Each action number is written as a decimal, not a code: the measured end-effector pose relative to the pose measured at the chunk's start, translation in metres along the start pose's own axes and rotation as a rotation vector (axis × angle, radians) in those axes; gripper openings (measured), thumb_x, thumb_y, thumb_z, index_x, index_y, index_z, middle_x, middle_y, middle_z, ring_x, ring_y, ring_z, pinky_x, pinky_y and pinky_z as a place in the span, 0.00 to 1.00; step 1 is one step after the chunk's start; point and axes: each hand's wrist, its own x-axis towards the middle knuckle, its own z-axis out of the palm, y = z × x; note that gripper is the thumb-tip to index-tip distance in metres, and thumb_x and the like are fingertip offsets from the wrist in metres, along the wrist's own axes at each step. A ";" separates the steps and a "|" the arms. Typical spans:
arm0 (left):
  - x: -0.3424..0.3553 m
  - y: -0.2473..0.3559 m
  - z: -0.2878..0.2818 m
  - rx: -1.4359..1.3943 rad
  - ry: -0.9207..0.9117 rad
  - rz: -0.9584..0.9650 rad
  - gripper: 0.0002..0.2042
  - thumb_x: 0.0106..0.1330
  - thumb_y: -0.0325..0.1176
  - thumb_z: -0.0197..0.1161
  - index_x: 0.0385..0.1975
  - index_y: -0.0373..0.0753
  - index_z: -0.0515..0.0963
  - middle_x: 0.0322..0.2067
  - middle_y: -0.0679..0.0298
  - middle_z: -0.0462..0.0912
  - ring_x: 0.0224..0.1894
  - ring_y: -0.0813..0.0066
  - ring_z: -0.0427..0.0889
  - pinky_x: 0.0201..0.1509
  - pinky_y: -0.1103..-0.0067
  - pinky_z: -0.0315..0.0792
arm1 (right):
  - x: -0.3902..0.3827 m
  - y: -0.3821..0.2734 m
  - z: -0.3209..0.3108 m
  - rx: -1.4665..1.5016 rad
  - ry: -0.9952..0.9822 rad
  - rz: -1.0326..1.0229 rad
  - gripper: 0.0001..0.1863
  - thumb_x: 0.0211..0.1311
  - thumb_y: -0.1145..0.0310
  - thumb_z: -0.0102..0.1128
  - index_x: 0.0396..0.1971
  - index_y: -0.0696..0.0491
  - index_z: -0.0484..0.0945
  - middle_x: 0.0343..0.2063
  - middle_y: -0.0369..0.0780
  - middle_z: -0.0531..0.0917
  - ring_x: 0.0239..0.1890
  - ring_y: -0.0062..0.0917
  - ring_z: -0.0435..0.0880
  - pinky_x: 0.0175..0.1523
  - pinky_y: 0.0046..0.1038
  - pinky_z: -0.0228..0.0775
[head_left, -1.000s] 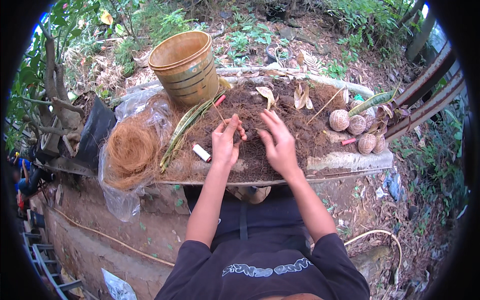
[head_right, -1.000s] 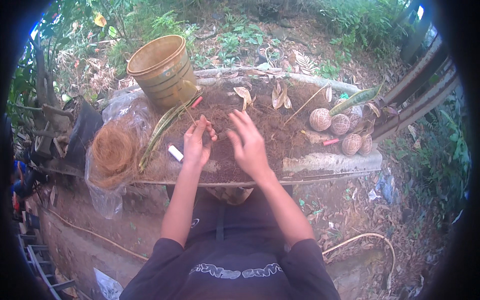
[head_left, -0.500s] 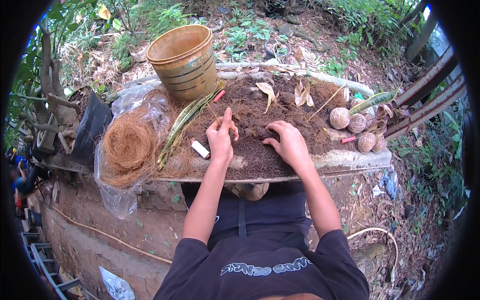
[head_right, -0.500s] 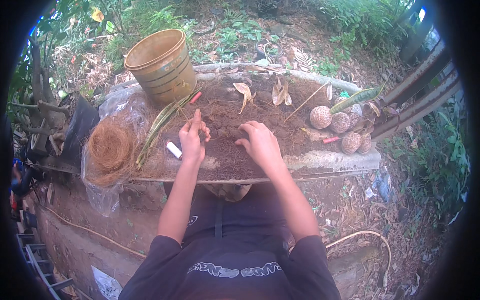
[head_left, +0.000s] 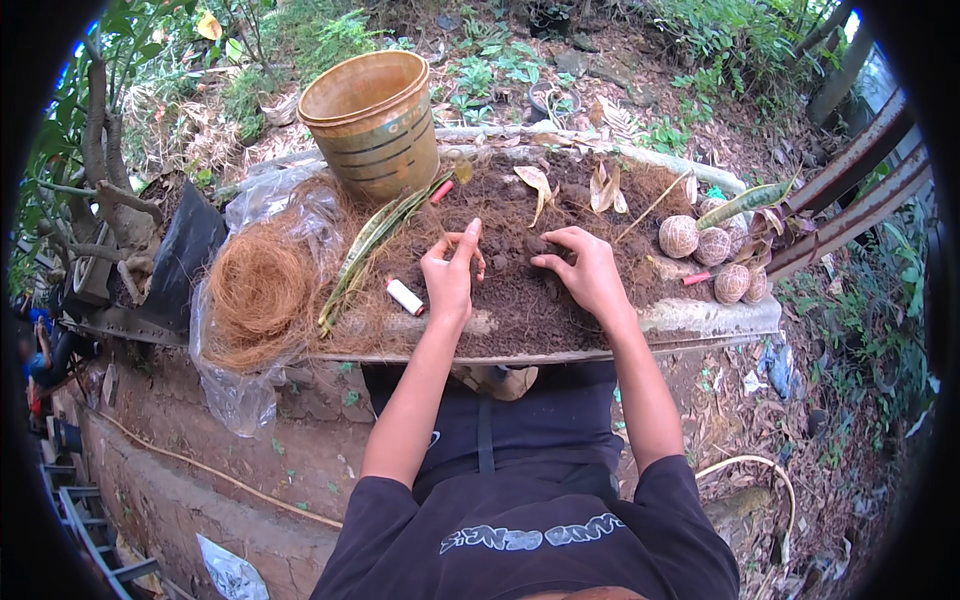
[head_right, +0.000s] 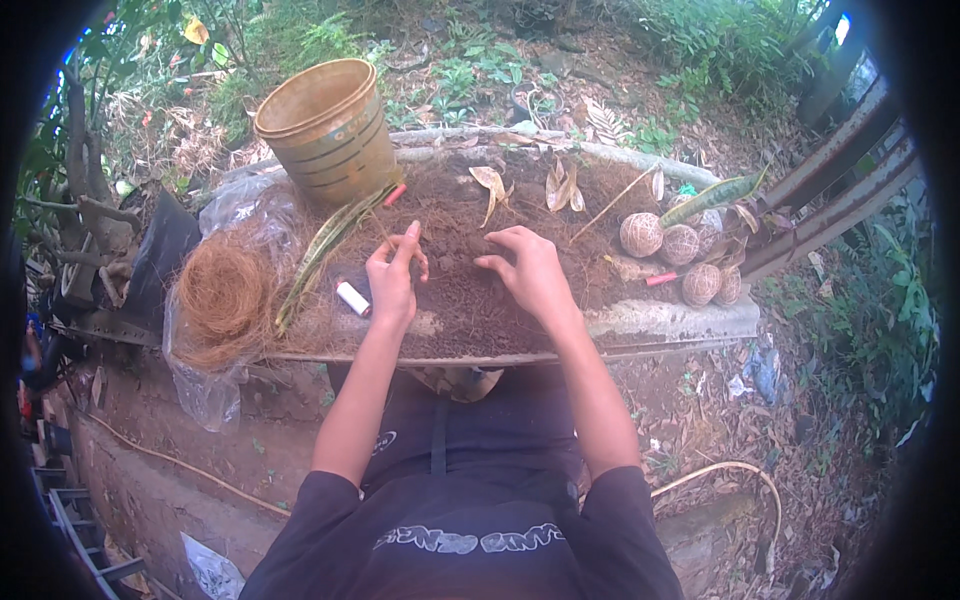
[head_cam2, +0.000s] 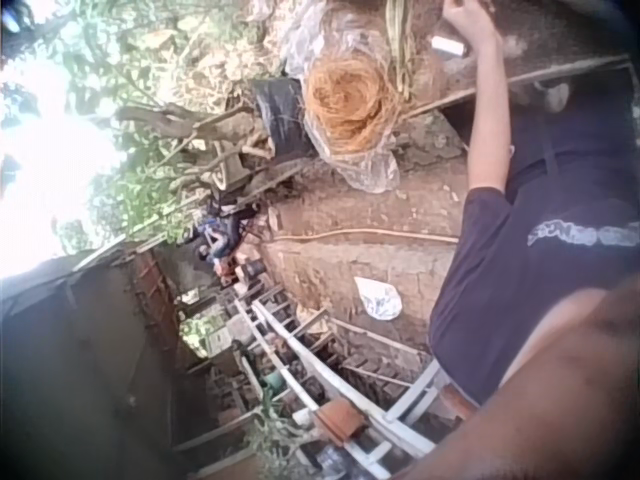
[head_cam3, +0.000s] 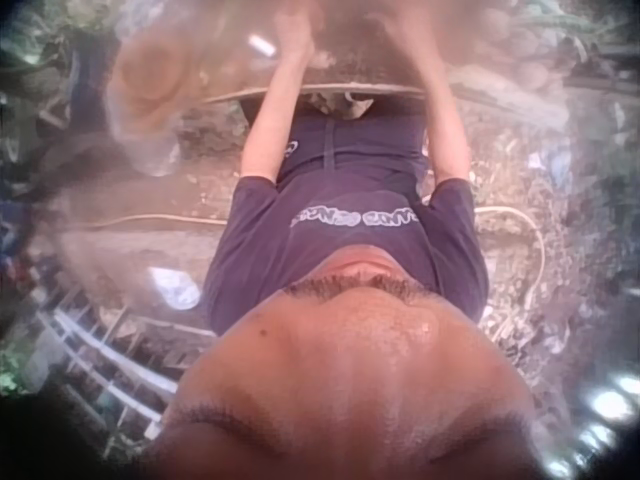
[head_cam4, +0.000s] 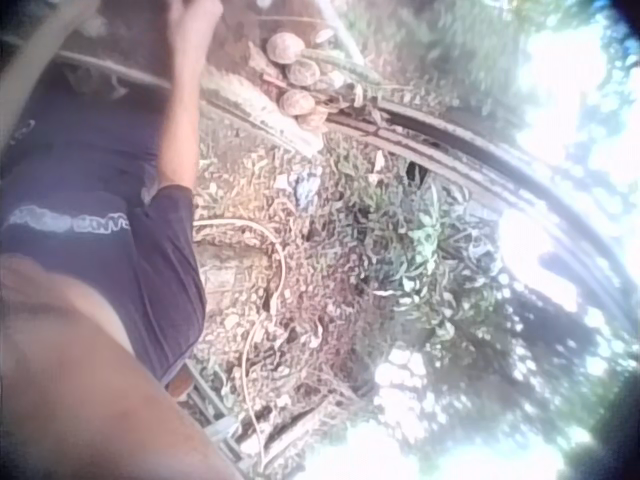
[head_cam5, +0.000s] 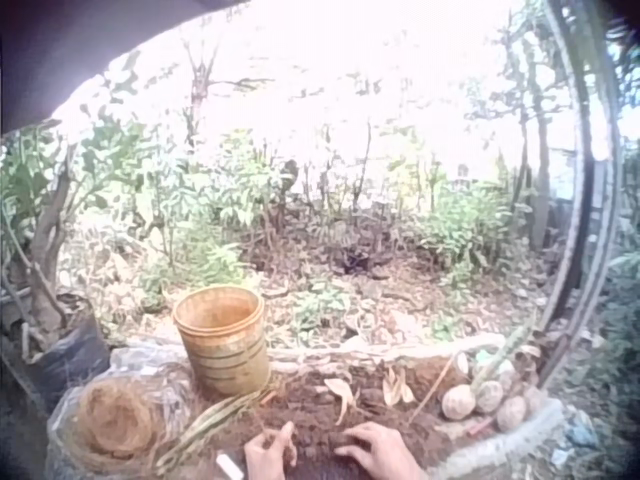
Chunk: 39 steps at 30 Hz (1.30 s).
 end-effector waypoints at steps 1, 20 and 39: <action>-0.001 0.000 0.000 0.026 -0.025 0.007 0.14 0.67 0.41 0.68 0.27 0.38 0.77 0.19 0.71 0.74 0.20 0.84 0.74 0.20 0.84 0.66 | 0.000 -0.004 -0.002 0.023 -0.012 0.029 0.14 0.57 0.71 0.68 0.43 0.60 0.84 0.42 0.46 0.85 0.46 0.40 0.85 0.51 0.35 0.75; -0.008 0.005 0.008 0.069 -0.303 -0.048 0.11 0.69 0.35 0.65 0.44 0.37 0.74 0.32 0.66 0.82 0.29 0.82 0.80 0.34 0.85 0.72 | 0.002 -0.013 0.020 0.192 0.058 -0.238 0.12 0.54 0.72 0.70 0.40 0.55 0.85 0.39 0.41 0.85 0.41 0.35 0.86 0.47 0.32 0.77; -0.012 0.007 0.006 -0.122 -0.328 -0.078 0.09 0.67 0.30 0.66 0.43 0.36 0.76 0.33 0.64 0.81 0.29 0.83 0.80 0.26 0.84 0.72 | -0.007 -0.018 0.034 0.249 0.225 -0.213 0.10 0.52 0.73 0.71 0.36 0.55 0.86 0.39 0.41 0.85 0.41 0.32 0.86 0.47 0.31 0.77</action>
